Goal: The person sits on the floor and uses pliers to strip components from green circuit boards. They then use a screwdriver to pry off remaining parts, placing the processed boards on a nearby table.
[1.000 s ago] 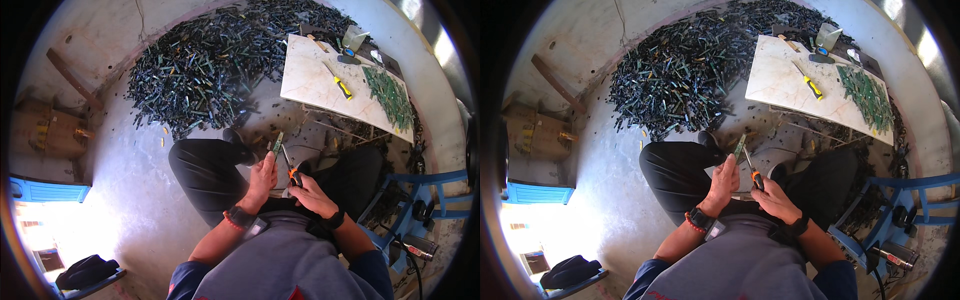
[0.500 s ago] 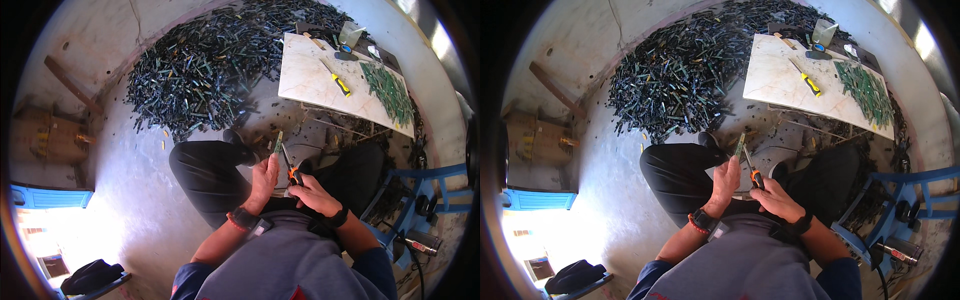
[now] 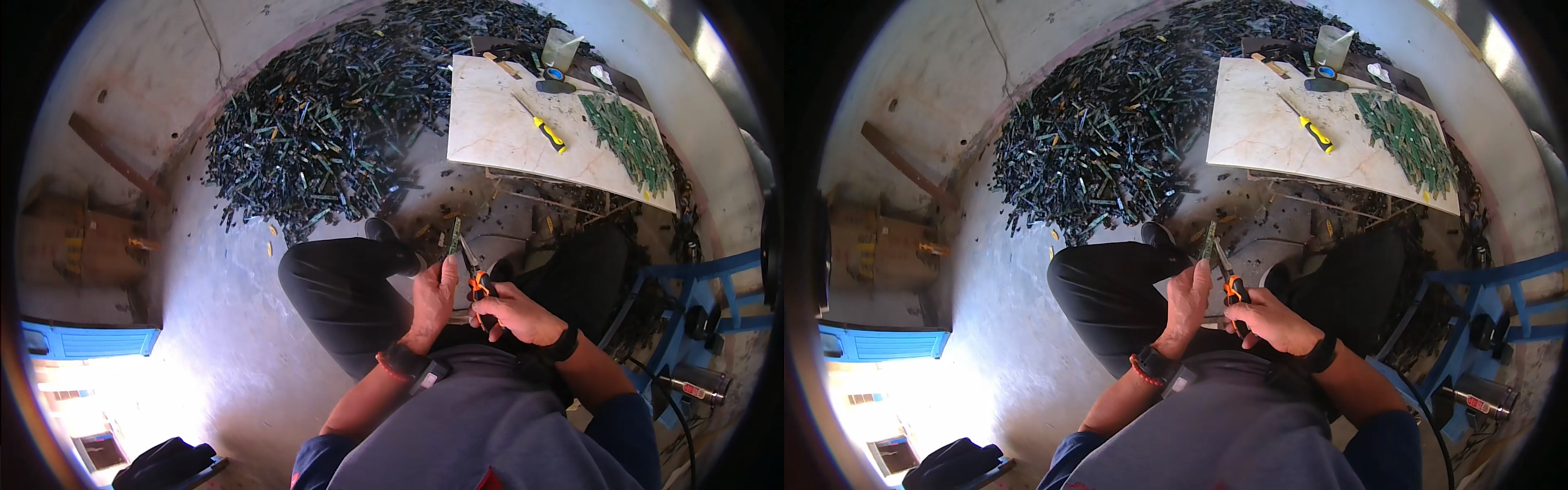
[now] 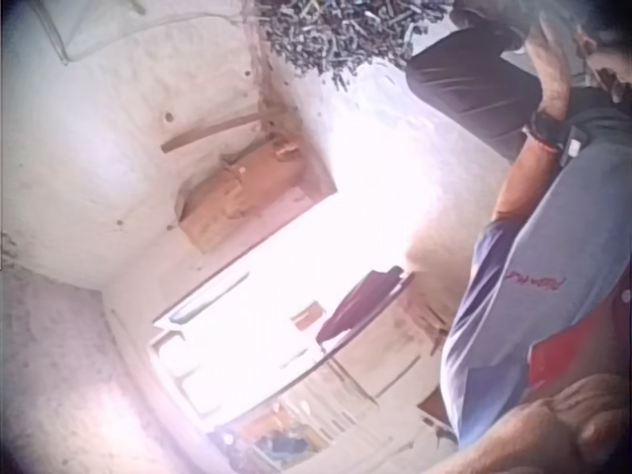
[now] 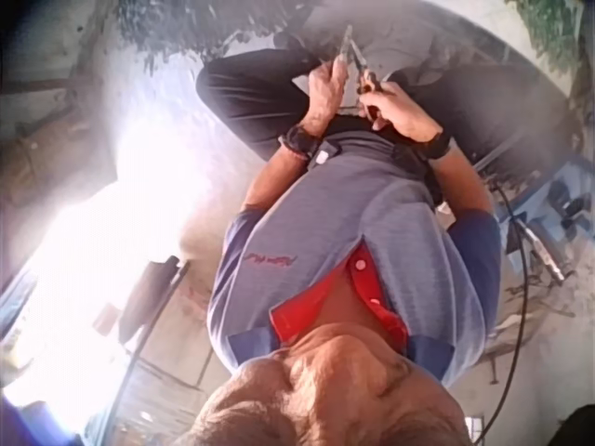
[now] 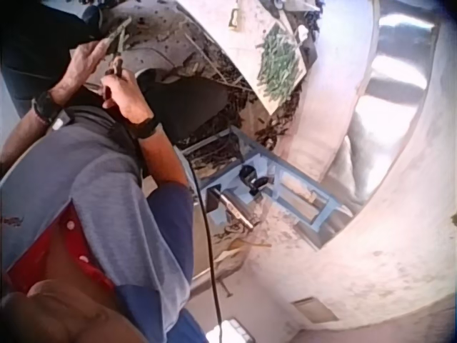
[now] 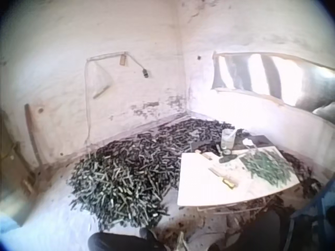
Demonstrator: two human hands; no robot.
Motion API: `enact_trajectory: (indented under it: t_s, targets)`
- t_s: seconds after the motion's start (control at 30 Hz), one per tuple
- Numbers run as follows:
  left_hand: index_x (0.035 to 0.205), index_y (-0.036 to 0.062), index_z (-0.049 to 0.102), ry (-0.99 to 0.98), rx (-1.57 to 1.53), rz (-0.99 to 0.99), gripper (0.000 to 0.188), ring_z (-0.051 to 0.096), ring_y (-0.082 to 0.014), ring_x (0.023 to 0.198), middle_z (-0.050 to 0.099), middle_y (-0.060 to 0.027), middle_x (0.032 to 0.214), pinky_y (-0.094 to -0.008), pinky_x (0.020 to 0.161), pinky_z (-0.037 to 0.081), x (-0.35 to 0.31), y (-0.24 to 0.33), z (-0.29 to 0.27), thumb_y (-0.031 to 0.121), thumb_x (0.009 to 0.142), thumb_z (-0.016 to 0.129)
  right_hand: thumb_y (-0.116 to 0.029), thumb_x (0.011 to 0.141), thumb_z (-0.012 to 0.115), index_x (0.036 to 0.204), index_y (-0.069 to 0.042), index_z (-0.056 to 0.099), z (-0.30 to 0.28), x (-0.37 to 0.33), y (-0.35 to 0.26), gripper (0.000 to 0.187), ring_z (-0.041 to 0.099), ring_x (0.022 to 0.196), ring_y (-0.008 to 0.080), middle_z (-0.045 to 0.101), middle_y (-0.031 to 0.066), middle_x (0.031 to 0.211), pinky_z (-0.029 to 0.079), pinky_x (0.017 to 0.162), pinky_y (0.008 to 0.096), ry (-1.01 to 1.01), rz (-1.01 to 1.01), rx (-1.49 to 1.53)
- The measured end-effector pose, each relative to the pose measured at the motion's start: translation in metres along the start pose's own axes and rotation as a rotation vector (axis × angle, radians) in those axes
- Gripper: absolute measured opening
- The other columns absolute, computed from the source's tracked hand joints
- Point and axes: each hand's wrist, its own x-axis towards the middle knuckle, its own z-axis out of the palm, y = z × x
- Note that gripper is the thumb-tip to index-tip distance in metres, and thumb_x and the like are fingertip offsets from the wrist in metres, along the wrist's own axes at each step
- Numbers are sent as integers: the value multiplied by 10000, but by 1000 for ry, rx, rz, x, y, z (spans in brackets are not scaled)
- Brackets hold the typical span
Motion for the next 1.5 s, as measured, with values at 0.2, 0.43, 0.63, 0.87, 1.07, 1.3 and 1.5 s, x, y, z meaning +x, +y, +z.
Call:
enact_trajectory:
  t_s: [0.2,0.43,0.63,0.87,1.07,1.3,1.5]
  targets:
    - [744,-43,558,-9,-4,-14,462,413,-107,614,474,-31,618,-305,551,375,2,-2,0,353,976,505,-190,885,568,1017,-16,553,7,-6,1,219,605,803,126,610,53,860,507,518,248,28,-40,0]
    - [729,-43,549,-8,-37,-31,477,409,-104,610,476,-18,624,-293,554,375,1,5,0,363,975,508,-188,886,564,1015,-14,554,7,-2,5,216,603,799,123,607,54,854,509,515,246,24,-38,-5]
    - [724,-37,547,-18,-51,-14,469,419,-97,610,486,-13,630,-286,557,377,0,6,0,355,979,503,-183,879,561,965,-19,543,8,-3,2,185,574,713,101,589,48,796,460,468,234,11,-82,-32]
    - [709,-12,540,-25,-77,-35,459,399,-80,587,473,4,618,-271,528,351,2,1,1,355,982,497,-171,866,563,886,-32,499,1,14,23,154,531,594,131,558,41,690,429,498,286,150,-338,-324]
    - [626,95,455,-98,-308,-209,472,326,-42,448,388,56,548,-235,408,256,1,11,0,404,982,476,-132,781,613,995,0,476,6,12,27,287,579,709,337,563,161,786,479,627,427,657,-558,-1104]
    - [584,156,350,-276,-499,-426,501,256,-50,406,300,74,524,-235,377,198,-2,10,-12,455,958,495,-112,709,666,1100,24,461,-23,12,28,462,564,858,333,535,168,916,486,678,421,724,-534,-1486]
    - [578,140,379,-295,-406,-472,496,295,-63,423,320,57,526,-243,392,232,-5,3,-14,444,952,499,-93,799,529,973,4,510,-40,7,32,200,577,779,276,545,137,844,506,588,348,697,-580,-1686]
